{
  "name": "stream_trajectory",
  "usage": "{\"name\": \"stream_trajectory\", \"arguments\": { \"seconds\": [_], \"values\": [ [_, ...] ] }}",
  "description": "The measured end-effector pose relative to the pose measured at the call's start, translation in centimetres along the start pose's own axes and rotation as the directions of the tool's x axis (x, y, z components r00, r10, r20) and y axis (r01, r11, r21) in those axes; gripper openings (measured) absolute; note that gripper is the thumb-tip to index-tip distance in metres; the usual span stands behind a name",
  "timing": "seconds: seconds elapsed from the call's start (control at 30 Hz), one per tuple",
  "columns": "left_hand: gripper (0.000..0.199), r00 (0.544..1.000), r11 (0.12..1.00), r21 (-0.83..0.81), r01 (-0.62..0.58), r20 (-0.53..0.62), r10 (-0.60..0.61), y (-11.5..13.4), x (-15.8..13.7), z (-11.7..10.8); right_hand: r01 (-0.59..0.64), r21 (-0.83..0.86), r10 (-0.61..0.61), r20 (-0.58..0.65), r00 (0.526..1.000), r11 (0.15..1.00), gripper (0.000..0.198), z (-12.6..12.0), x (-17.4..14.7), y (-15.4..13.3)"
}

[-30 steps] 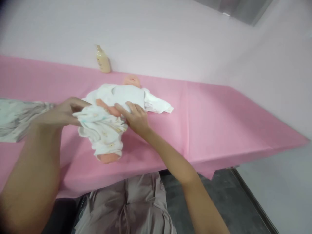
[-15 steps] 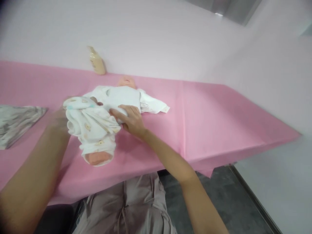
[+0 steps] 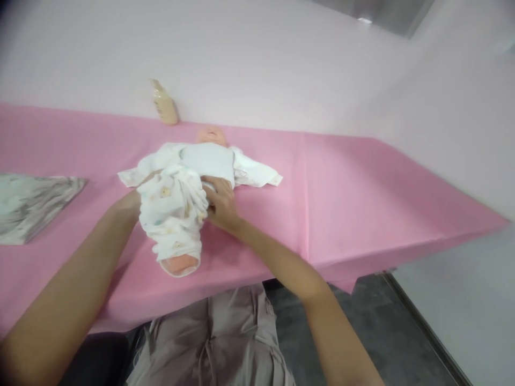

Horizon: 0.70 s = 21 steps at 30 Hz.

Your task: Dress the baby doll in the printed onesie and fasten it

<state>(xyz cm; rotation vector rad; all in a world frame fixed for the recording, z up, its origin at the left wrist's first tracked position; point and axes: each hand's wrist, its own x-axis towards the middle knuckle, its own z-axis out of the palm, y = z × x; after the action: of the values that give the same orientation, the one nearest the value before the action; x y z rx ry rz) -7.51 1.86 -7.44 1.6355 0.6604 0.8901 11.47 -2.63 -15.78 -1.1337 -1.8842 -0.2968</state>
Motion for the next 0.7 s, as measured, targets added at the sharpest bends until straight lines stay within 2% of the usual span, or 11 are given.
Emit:
{"name": "stream_trajectory", "arguments": {
  "seconds": [0.07, 0.13, 0.2, 0.27, 0.33, 0.4, 0.47, 0.53, 0.63, 0.7],
  "values": [
    [0.031, 0.998, 0.999, -0.01, -0.031, -0.057, 0.03, 0.4, 0.0, 0.3, -0.022, 0.065, 0.028, -0.09, 0.996, 0.998, 0.031, -0.1, 0.2, -0.6],
    [0.045, 0.99, 0.994, -0.022, -0.109, -0.089, 0.106, 0.9, -0.1, 0.1, -0.03, 0.139, 0.053, -0.159, 0.986, 0.99, 0.031, -0.2, 0.4, -1.1],
    [0.053, 0.971, 0.971, 0.044, -0.234, -0.032, 0.236, 1.8, -0.4, -0.3, -0.04, 0.193, 0.082, -0.211, 0.974, 0.98, 0.031, -0.4, 0.6, -1.4],
    [0.039, 0.93, 0.905, 0.213, -0.367, 0.101, 0.353, 3.0, -1.2, -0.9, -0.047, 0.214, 0.099, -0.24, 0.966, 0.976, 0.031, -0.4, 0.7, -1.5],
    [0.016, 0.898, 0.799, 0.41, -0.44, 0.218, 0.383, 4.3, -2.2, -1.2, -0.066, 0.2, 0.114, -0.238, 0.964, 0.978, 0.032, -0.3, 0.7, -1.5],
    [0.028, 0.877, 0.672, 0.566, -0.478, 0.258, 0.406, 5.2, -3.3, -0.9, -0.092, 0.155, 0.124, -0.21, 0.97, 0.984, 0.038, -0.2, 0.6, -1.4],
    [0.034, 0.839, 0.531, 0.677, -0.509, 0.254, 0.481, 5.6, -4.0, 0.0, -0.099, 0.105, 0.113, -0.133, 0.985, 0.99, 0.041, 0.0, 0.5, -1.4],
    [0.027, 0.794, 0.416, 0.725, -0.549, 0.296, 0.532, 5.6, -4.3, 1.7, -0.092, 0.09, 0.095, -0.029, 0.995, 0.992, 0.04, 0.0, 0.4, -1.6],
    [0.026, 0.725, 0.235, 0.749, -0.62, 0.432, 0.536, 5.4, -4.0, 4.6, -0.131, 0.183, 0.12, 0.066, 0.991, 0.974, 0.036, -0.4, 0.4, -2.1],
    [0.024, 0.691, 0.123, 0.801, -0.585, 0.413, 0.593, 5.3, -3.6, 6.1, -0.23, 0.25, 0.204, 0.128, 0.971, 0.941, 0.032, -0.9, 0.6, -2.3]
  ]
}}
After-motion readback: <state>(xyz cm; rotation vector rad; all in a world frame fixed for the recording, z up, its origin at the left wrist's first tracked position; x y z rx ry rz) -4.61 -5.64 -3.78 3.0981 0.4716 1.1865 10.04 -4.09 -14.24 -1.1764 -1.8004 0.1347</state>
